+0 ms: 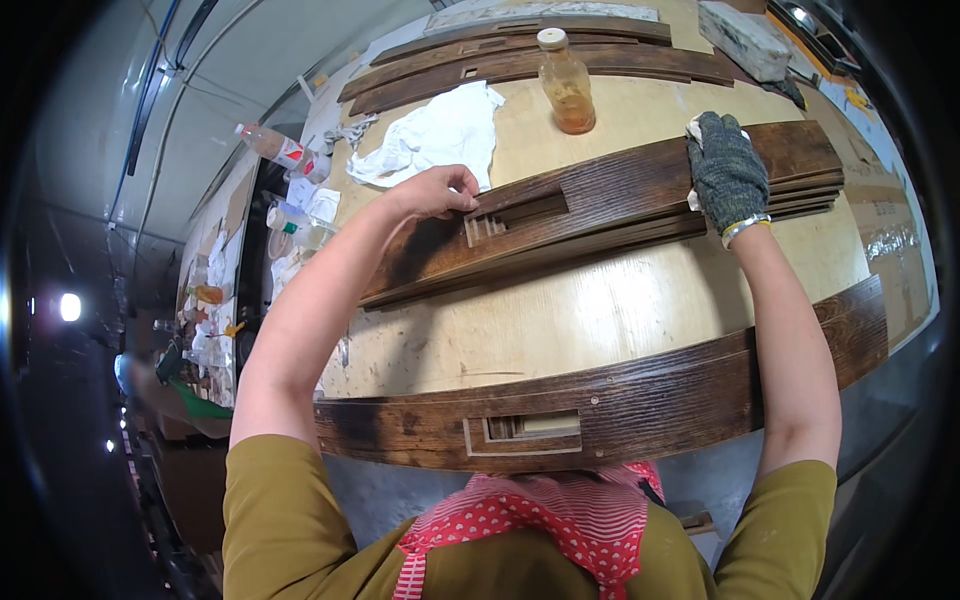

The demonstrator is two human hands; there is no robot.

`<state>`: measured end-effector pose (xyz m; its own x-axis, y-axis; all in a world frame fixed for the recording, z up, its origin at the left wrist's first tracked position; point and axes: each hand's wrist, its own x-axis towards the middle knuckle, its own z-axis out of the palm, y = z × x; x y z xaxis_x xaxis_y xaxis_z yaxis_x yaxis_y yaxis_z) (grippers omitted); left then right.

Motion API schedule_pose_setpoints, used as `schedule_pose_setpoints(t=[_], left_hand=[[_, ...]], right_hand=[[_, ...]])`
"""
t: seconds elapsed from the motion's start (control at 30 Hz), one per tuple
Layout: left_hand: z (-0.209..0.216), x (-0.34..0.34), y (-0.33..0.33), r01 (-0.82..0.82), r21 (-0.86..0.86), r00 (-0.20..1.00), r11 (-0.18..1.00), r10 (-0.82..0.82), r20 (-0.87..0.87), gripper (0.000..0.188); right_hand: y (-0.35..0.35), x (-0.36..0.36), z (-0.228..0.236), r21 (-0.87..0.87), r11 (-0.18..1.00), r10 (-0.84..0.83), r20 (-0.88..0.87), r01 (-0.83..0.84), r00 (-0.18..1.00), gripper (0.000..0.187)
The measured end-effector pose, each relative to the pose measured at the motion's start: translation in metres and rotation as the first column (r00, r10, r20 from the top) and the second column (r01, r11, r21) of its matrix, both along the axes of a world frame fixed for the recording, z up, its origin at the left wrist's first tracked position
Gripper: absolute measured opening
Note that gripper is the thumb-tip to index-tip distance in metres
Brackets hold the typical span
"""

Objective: Wiping and finishing wooden furniture components with a cloth and liquid.

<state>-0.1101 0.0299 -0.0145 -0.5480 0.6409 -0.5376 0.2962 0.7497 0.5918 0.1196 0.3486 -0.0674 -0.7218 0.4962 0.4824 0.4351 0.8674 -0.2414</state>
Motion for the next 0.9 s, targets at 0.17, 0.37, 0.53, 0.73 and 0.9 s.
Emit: schedule_pose_setpoints(t=[0.17, 0.37, 0.53, 0.73, 0.9], left_hand=[[0.001, -0.003, 0.000, -0.023, -0.006, 0.998, 1.000, 0.023, 0.058, 0.017], [0.013, 0.013, -0.015, 0.130, 0.066, 0.991, 0.989, -0.130, 0.000, 0.043], [0.007, 0.038, -0.042, 0.238, 0.166, 0.967, 0.957, -0.217, -0.133, 0.075], [0.002, 0.043, -0.038, 0.296, 0.026, 0.897, 0.955, -0.268, -0.353, 0.084], [0.003, 0.063, -0.023, 0.225, -0.047, 0.892, 0.973, -0.225, -0.392, 0.090]], right_hand=[[-0.003, -0.003, 0.001, 0.011, 0.999, -0.043, 0.014, 0.043, 0.999, 0.024], [-0.003, 0.003, 0.005, -0.027, 0.999, -0.029, 0.028, 0.030, 0.999, 0.024], [-0.001, 0.001, -0.001, 0.022, 1.000, 0.007, -0.033, -0.007, 0.999, 0.025], [-0.002, -0.003, -0.002, 0.039, 0.999, -0.006, -0.030, 0.007, 1.000, 0.026], [0.000, 0.000, -0.003, 0.041, 0.998, -0.049, -0.007, 0.049, 0.999, 0.026]])
